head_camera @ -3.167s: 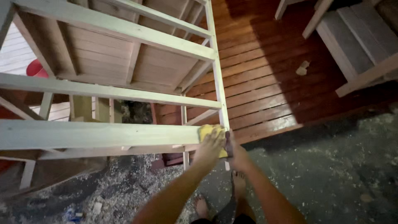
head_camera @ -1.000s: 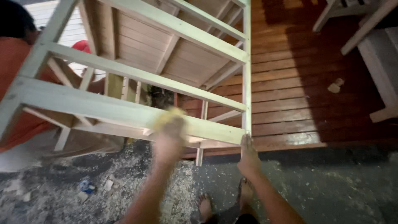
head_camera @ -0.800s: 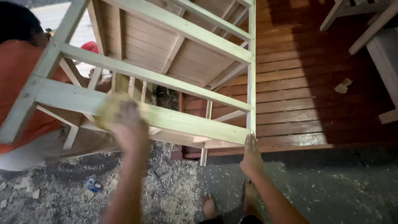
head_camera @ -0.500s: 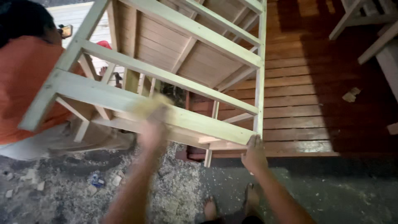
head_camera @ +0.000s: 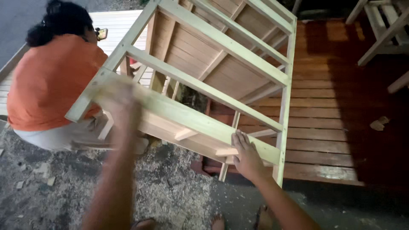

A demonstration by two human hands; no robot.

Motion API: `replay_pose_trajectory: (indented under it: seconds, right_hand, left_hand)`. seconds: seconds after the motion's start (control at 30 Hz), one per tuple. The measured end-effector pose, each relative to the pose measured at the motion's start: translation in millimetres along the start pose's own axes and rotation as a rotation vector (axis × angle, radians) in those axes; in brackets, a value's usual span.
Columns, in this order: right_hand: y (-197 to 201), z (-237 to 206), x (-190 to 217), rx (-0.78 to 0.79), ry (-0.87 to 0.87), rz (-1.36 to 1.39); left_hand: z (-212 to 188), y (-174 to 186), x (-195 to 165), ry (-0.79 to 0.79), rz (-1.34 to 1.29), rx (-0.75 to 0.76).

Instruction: The person sands the wooden rails and frame of an unfinished furniture cabinet, using a sanding block and sandpaper by hand. They steady the frame with one hand while rubbing the sanding block along the horizontal rails, working across different rails and sides of the frame.

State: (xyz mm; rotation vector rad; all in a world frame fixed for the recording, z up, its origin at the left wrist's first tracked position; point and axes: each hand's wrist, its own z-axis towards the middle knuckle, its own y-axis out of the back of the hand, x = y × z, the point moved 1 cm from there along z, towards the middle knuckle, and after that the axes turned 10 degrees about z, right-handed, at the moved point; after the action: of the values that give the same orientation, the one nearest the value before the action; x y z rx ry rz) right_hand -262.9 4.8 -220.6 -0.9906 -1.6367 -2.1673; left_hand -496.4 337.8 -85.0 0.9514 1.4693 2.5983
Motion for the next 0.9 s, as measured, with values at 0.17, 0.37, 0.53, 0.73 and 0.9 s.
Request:
replay_pose_trajectory:
  seconds: [0.17, 0.37, 0.53, 0.73, 0.9]
  right_hand:
    - [-14, 1, 6, -0.03, -0.051, 0.019]
    - [-24, 9, 4, -0.083, -0.064, 0.001]
    - [-11, -16, -15, -0.082, -0.047, -0.027]
    - [-10, -49, -52, 0.051, -0.149, -0.235]
    - [-9, -82, -104, -0.004, -0.292, -0.1]
  left_hand:
    - [-51, 15, -60, 0.037, -0.052, -0.11]
    - [-54, 17, -71, -0.292, 0.064, -0.239]
    - [0, -21, -36, 0.038, -0.025, -0.168]
    - [-164, 9, -303, -0.594, -0.309, -0.095]
    - [-131, 98, -222, -0.444, -0.724, 0.087]
